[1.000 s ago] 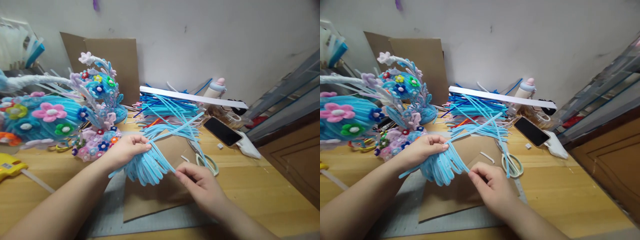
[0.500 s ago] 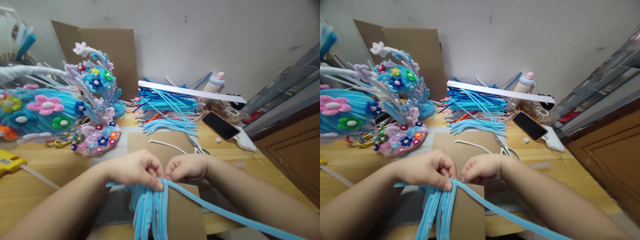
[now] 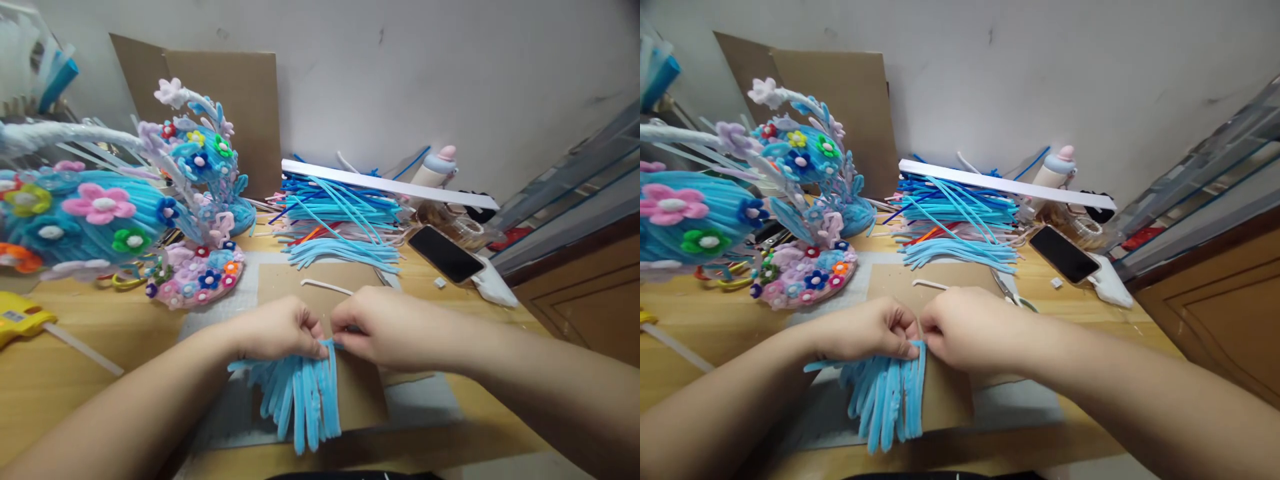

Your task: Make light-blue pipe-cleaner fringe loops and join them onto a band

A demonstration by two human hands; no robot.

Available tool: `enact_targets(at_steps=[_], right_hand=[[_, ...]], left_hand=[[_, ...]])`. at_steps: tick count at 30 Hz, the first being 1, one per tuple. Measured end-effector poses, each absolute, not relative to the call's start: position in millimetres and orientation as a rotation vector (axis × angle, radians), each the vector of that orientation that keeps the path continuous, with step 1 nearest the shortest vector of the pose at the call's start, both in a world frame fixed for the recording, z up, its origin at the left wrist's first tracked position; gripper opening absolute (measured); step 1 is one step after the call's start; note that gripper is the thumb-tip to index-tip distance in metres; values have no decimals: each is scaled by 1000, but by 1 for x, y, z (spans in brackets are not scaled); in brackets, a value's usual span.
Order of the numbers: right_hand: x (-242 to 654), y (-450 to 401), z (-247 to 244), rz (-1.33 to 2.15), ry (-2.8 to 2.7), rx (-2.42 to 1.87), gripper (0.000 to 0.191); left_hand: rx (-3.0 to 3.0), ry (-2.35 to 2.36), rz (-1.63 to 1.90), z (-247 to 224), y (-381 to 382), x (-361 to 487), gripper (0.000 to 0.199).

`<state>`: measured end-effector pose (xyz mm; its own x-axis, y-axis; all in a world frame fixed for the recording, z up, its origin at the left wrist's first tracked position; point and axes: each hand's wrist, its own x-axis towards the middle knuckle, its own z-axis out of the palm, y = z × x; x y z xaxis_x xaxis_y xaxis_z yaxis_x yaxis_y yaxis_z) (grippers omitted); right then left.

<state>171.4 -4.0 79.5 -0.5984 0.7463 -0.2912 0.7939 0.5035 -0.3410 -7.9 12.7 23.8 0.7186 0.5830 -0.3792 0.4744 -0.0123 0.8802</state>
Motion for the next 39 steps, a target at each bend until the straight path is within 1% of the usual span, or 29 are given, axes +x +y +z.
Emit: enact_targets(at_steps=[3,6,8,11,13,16,20,26,28,30,31,33,35,36,37,39], right_hand=[[173,-19,76,-235,2736,1347,17],[178,-30,65,27,2797,1327,10],[183,-36,56,170,2859,1331,13],[190,-42,44,259,2948,1393,24],[195,-43,37,196,3018,1489,25],[199,-42,30,-66,3111,1753,21],[196,-44,24,-472,3076,2177,12],[187,-48,14,-701,2940,2461,18],[186,-47,12,-848,2866,2532,20],[187,-45,11,-1099,2779,2575,23],[188,-44,12,-1280,2713,2582,26],[189,-41,12,-1757,2498,2534,31],[190,-39,11,-2259,2226,2352,32],[191,-38,9,-2453,2118,2242,32],[192,-38,7,-2584,2054,2147,32],[193,-39,3,-2663,2051,2060,34]], left_hand=[[1623,908,172,24,15,-8,21],[1530,1010,265,23,18,-6,23],[1446,1077,358,21,19,-5,24],[1352,1135,531,20,23,-5,25],[1314,1154,619,20,26,-7,26],[1256,1150,664,25,26,-8,25],[1199,1129,693,35,20,-5,22],[1196,1143,769,41,14,-1,20],[1208,1144,783,41,13,-1,21],[1215,1124,783,43,13,-2,24],[1216,1109,781,43,13,-3,25],[1215,1074,779,45,14,-5,25],[1212,1041,777,47,15,-7,23],[1209,1025,770,47,15,-8,22],[1203,1011,754,47,16,-9,21],[1189,985,700,47,17,-9,21]])
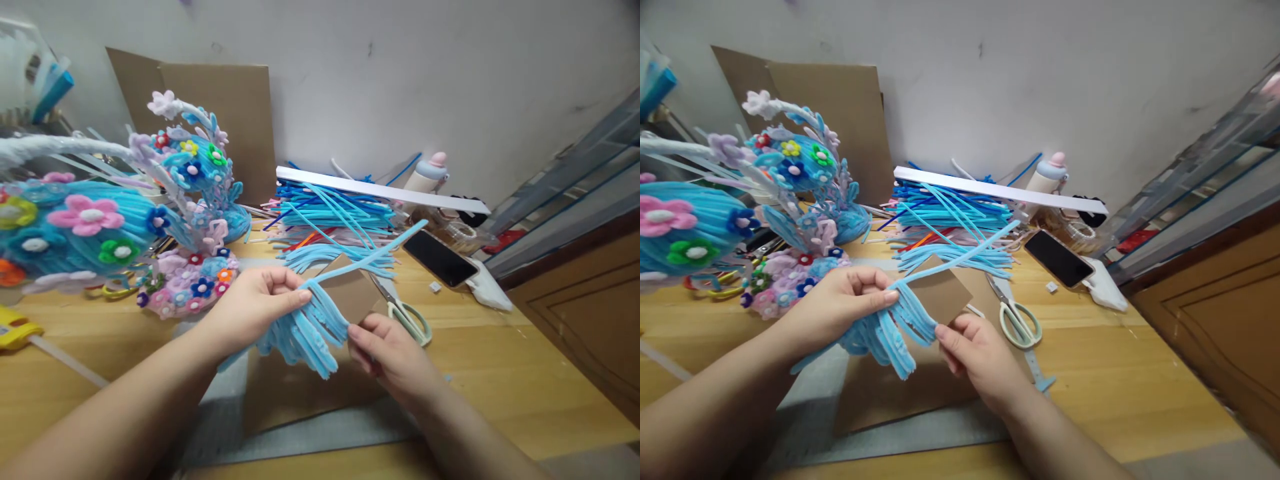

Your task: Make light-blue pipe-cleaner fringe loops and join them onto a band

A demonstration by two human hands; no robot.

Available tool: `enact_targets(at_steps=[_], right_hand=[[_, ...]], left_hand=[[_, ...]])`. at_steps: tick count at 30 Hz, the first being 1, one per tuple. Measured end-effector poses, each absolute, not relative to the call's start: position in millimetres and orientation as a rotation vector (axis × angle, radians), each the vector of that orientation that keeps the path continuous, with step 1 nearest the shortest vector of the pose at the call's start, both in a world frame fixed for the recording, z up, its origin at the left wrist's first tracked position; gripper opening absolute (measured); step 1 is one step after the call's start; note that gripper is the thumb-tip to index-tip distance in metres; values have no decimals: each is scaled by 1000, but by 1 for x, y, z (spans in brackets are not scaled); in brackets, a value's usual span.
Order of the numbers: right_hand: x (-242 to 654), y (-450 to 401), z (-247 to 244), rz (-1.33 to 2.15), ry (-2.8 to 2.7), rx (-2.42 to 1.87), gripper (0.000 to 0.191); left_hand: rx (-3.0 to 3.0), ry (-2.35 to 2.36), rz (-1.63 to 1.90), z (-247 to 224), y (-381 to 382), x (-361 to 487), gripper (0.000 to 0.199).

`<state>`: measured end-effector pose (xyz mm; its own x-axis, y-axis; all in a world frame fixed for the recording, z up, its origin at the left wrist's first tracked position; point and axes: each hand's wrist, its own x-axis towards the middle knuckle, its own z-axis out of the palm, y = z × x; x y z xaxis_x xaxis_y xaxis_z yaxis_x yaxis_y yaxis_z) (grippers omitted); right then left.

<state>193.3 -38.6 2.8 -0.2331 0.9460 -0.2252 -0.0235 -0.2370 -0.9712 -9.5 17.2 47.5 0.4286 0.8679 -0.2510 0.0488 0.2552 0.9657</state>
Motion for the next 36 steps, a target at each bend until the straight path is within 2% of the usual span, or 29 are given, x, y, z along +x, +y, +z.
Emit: enact_targets(at_steps=[3,11,19,36], right_hand=[[195,-41,-3,1498,-1260,-1264,40],[192,-45,0,1413,-1212,-1337,38],[189,-45,-4,1394,-1221,-1381,37],[179,-50,-1,1357,-1323,-1478,39]], left_hand=[[1193,939,608,48,20,-12,22],[1181,696,454,48,25,-23,36],[1265,864,531,47,22,-15,23],[1382,993,569,25,18,-6,29]])
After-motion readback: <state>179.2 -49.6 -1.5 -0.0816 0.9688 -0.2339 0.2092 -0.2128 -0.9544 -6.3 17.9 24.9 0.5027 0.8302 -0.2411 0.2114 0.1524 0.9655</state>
